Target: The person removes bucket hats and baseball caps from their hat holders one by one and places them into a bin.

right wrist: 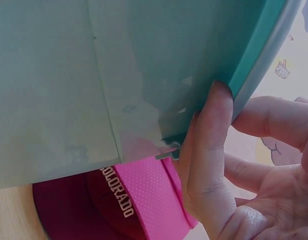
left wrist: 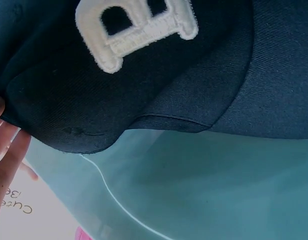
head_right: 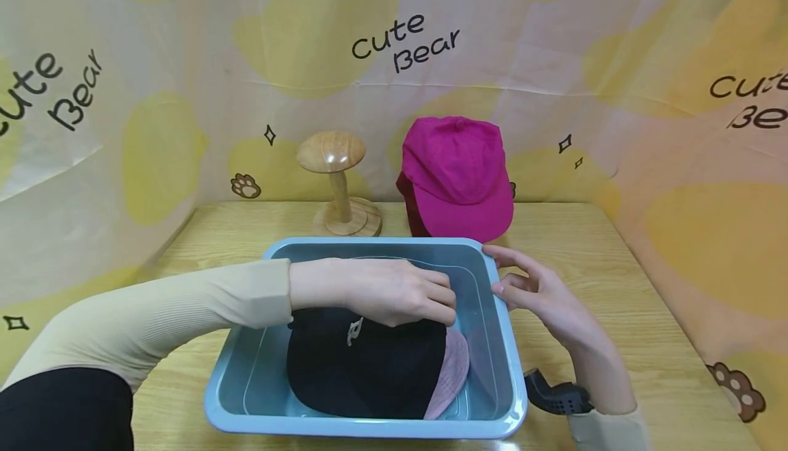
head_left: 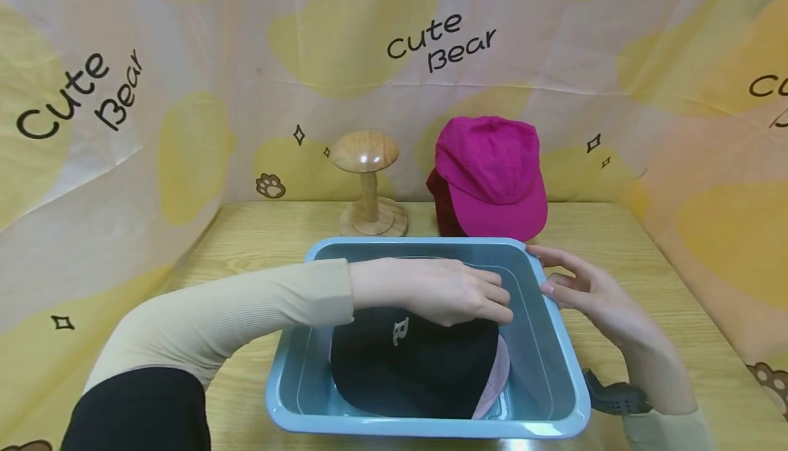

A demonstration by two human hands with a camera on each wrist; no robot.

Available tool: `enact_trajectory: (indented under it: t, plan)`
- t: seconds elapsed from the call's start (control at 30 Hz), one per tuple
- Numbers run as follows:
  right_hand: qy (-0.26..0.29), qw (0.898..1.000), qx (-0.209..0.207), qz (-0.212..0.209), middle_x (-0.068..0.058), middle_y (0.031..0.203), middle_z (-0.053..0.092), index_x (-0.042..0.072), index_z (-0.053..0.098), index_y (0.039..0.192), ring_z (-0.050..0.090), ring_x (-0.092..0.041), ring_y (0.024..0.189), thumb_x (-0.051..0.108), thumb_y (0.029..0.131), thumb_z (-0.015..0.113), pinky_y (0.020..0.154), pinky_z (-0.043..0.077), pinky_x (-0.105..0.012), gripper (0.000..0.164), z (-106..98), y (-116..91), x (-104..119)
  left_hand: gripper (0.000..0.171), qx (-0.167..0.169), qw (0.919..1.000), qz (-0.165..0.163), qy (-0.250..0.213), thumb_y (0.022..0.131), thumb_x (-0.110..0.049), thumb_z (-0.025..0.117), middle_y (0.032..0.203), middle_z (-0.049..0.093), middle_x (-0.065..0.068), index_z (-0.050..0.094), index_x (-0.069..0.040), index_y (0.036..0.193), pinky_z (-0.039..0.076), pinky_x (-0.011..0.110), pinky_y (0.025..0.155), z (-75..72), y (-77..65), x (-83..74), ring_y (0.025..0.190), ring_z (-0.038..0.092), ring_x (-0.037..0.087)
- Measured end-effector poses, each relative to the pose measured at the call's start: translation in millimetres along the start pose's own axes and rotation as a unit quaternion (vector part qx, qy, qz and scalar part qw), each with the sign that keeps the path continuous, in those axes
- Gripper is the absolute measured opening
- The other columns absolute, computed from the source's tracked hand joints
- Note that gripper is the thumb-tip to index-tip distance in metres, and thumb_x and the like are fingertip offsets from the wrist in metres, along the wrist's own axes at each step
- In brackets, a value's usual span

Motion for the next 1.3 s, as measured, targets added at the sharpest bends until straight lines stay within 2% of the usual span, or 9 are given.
enact_trajectory:
  t: [0.23, 0.47, 0.63, 0.83, 1.0, 1.13, 1.3]
  plan:
    - [-0.005, 1.000, 0.000, -0.009, -0.003, 0.129, 0.050, 0.004, 0.035, 0.145, 0.068, -0.018, 0.083, 0.001, 0.097, 0.047, 0.078, 0.054, -0.030, 0.050, -0.3, -0.4, 1.2, 0.032, 0.014, 0.9999, 0.000, -0.008, 0.094, -0.008, 0.052, 0.113, 0.061, -0.006, 0.060, -0.019, 0.123, 0.044, 0.012, 0.071, 3.9, 3.7, -0.1, 0.104, 0.051, 0.009]
    - [-0.002, 1.000, -0.005, -0.003, -0.005, 0.130, 0.049, 0.004, 0.035, 0.146, 0.068, -0.017, 0.082, 0.001, 0.096, 0.047, 0.077, 0.055, -0.031, 0.051, -0.3, 0.2, 1.0, 0.033, 0.010, 0.9999, -0.005, 0.011, 0.094, -0.009, 0.051, 0.114, 0.061, -0.006, 0.060, -0.019, 0.124, 0.046, 0.015, 0.079, 10.0, 3.4, 4.0, 0.105, 0.052, 0.009]
    - [-0.004, 1.000, -0.004, -0.011, -0.005, 0.129, 0.049, 0.003, 0.034, 0.146, 0.068, -0.016, 0.082, 0.001, 0.097, 0.047, 0.077, 0.054, -0.030, 0.051, -0.2, 0.9, 0.9, 0.035, 0.019, 0.9996, -0.011, 0.015, 0.095, -0.011, 0.051, 0.118, 0.060, -0.005, 0.057, -0.019, 0.128, 0.046, 0.015, 0.084, 14.7, 3.3, 5.0, 0.107, 0.052, 0.010]
    - [0.003, 1.000, 0.002, -0.020, -0.002, 0.130, 0.050, 0.002, 0.034, 0.146, 0.067, -0.015, 0.081, -0.001, 0.096, 0.046, 0.077, 0.054, -0.030, 0.051, 0.5, 0.6, 0.4, 0.036, 0.031, 0.9992, -0.006, 0.024, 0.095, -0.015, 0.054, 0.120, 0.060, -0.004, 0.055, -0.019, 0.130, 0.048, 0.016, 0.085, 20.2, 4.1, 3.5, 0.110, 0.051, 0.011]
    - [0.005, 1.000, 0.004, -0.027, 0.000, 0.130, 0.051, 0.002, 0.034, 0.146, 0.067, -0.016, 0.082, -0.001, 0.096, 0.046, 0.076, 0.054, -0.030, 0.051, 0.4, 1.2, -0.5, 0.039, 0.039, 0.9990, -0.015, 0.014, 0.093, -0.021, 0.060, 0.121, 0.058, -0.004, 0.054, -0.018, 0.132, 0.048, 0.017, 0.088, 24.4, 2.9, 4.0, 0.113, 0.050, 0.011]
    - [-0.002, 1.000, 0.001, -0.019, -0.002, 0.129, 0.051, 0.002, 0.034, 0.145, 0.067, -0.016, 0.082, 0.000, 0.096, 0.047, 0.077, 0.054, -0.030, 0.051, 0.2, 1.1, -0.3, 0.042, 0.043, 0.9989, -0.019, 0.009, 0.092, -0.026, 0.062, 0.123, 0.057, -0.004, 0.053, -0.018, 0.133, 0.048, 0.017, 0.088, 27.6, 2.7, 3.6, 0.114, 0.048, 0.011]
    - [-0.002, 1.000, 0.001, -0.012, -0.004, 0.128, 0.050, 0.003, 0.034, 0.145, 0.067, -0.016, 0.082, 0.000, 0.096, 0.047, 0.077, 0.054, -0.031, 0.051, 0.5, 0.7, 0.3, 0.048, 0.048, 0.9984, -0.008, 0.029, 0.091, -0.032, 0.063, 0.126, 0.056, -0.005, 0.051, -0.020, 0.136, 0.048, 0.019, 0.087, 31.6, 4.7, -0.7, 0.117, 0.048, 0.011]
Point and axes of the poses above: each hand's wrist, its own y-axis towards the middle knuckle, its own z-axis out of the palm, x = y × z, the point moved 1 cm from there along y, towards the middle knuckle
